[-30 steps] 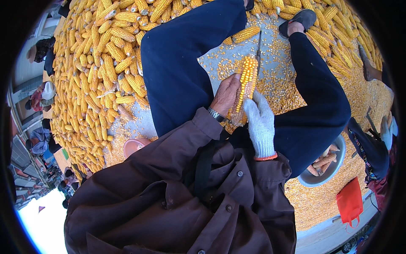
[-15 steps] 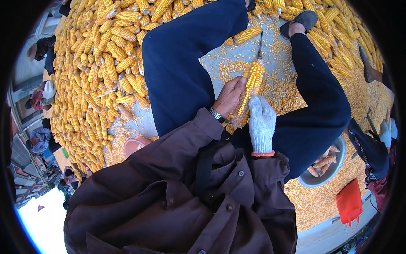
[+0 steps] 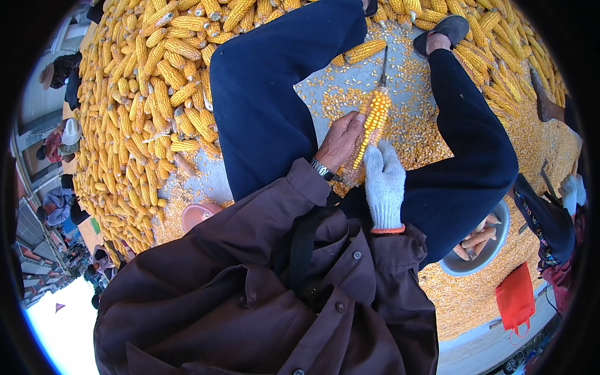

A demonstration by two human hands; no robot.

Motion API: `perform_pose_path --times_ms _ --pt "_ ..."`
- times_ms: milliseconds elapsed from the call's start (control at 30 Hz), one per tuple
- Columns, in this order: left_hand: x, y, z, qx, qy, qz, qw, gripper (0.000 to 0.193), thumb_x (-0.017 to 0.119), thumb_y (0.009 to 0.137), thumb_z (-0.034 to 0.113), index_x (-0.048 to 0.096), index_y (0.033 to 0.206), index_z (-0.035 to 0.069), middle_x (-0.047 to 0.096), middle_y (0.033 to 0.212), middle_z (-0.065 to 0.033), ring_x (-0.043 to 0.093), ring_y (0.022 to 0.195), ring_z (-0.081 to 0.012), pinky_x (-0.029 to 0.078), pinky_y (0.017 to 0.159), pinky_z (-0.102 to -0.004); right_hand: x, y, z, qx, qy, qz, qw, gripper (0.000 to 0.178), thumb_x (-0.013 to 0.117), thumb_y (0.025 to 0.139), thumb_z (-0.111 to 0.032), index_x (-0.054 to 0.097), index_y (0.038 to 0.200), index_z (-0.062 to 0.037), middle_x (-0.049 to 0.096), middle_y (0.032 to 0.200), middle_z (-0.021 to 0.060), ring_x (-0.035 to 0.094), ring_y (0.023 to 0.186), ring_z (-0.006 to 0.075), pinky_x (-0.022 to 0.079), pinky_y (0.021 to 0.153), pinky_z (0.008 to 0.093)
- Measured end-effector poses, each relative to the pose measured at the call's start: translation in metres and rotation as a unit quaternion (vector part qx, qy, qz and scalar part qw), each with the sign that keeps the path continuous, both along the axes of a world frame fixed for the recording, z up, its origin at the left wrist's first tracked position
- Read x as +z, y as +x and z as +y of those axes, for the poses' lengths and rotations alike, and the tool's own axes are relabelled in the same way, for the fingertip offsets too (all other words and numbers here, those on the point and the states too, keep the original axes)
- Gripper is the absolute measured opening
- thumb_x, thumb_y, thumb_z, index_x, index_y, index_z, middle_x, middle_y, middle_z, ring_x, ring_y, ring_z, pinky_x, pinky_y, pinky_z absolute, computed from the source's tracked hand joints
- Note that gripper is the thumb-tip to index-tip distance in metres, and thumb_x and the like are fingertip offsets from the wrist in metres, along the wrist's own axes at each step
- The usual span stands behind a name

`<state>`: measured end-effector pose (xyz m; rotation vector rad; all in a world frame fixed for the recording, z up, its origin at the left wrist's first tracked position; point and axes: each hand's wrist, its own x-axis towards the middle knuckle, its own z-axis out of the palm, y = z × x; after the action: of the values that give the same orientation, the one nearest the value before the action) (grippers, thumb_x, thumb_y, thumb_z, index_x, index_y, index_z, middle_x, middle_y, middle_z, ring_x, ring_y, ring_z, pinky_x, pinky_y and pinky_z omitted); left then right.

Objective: The person sits on the ground and uses a knife to remove kernels from corn cobs. They hold the cob with one hand and scrape the kernels off with the other, working on multiple cobs in sequence.

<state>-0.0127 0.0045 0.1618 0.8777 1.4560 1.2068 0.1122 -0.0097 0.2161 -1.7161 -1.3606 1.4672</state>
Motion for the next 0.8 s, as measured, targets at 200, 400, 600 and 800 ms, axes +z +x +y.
perform_pose_path --times_ms 200,400,600,800 --pt "-0.005 -0.007 0.003 0.040 0.006 -0.011 0.999 0.038 0.044 0.099 0.033 0.049 0.081 -0.001 0.042 0.065 -0.0075 0.038 0.063 -0.0148 0.037 0.061 -0.0344 0.005 0.010 -0.009 0.139 -0.048 0.020 0.989 0.040 0.059 0.089 -0.019 0.055 0.121 0.0039 0.064 0.108 0.0165 0.061 0.096 0.0197 0.046 0.087 0.0311" --pt "-0.007 -0.006 0.003 0.056 0.009 -0.059 0.997 0.041 0.042 0.100 0.037 0.053 0.089 -0.001 0.050 0.072 -0.0064 0.044 0.067 -0.0155 0.040 0.066 -0.0329 0.011 0.007 -0.010 0.125 -0.038 0.028 0.991 0.040 0.059 0.087 -0.015 0.055 0.121 0.0042 0.064 0.108 0.0162 0.061 0.096 0.0194 0.047 0.086 0.0305" --pt "0.011 0.000 -0.002 0.029 -0.017 -0.033 0.999 0.048 0.044 0.098 0.044 0.048 0.116 0.000 0.063 0.096 -0.0136 0.062 0.086 -0.0231 0.048 0.077 -0.0343 0.011 0.008 -0.009 0.080 -0.059 0.033 0.994 0.040 0.059 0.086 -0.013 0.054 0.122 0.0060 0.064 0.105 0.0144 0.062 0.088 0.0161 0.050 0.079 0.0294" --pt "0.021 0.005 -0.007 -0.002 -0.033 0.101 0.994 0.049 0.057 0.091 0.030 0.042 0.120 -0.006 0.062 0.099 -0.0272 0.063 0.089 -0.0388 0.049 0.077 -0.0429 0.010 0.006 -0.008 0.070 -0.078 0.028 0.994 0.041 0.061 0.086 -0.015 0.055 0.121 0.0061 0.065 0.103 0.0144 0.063 0.086 0.0157 0.050 0.078 0.0289"
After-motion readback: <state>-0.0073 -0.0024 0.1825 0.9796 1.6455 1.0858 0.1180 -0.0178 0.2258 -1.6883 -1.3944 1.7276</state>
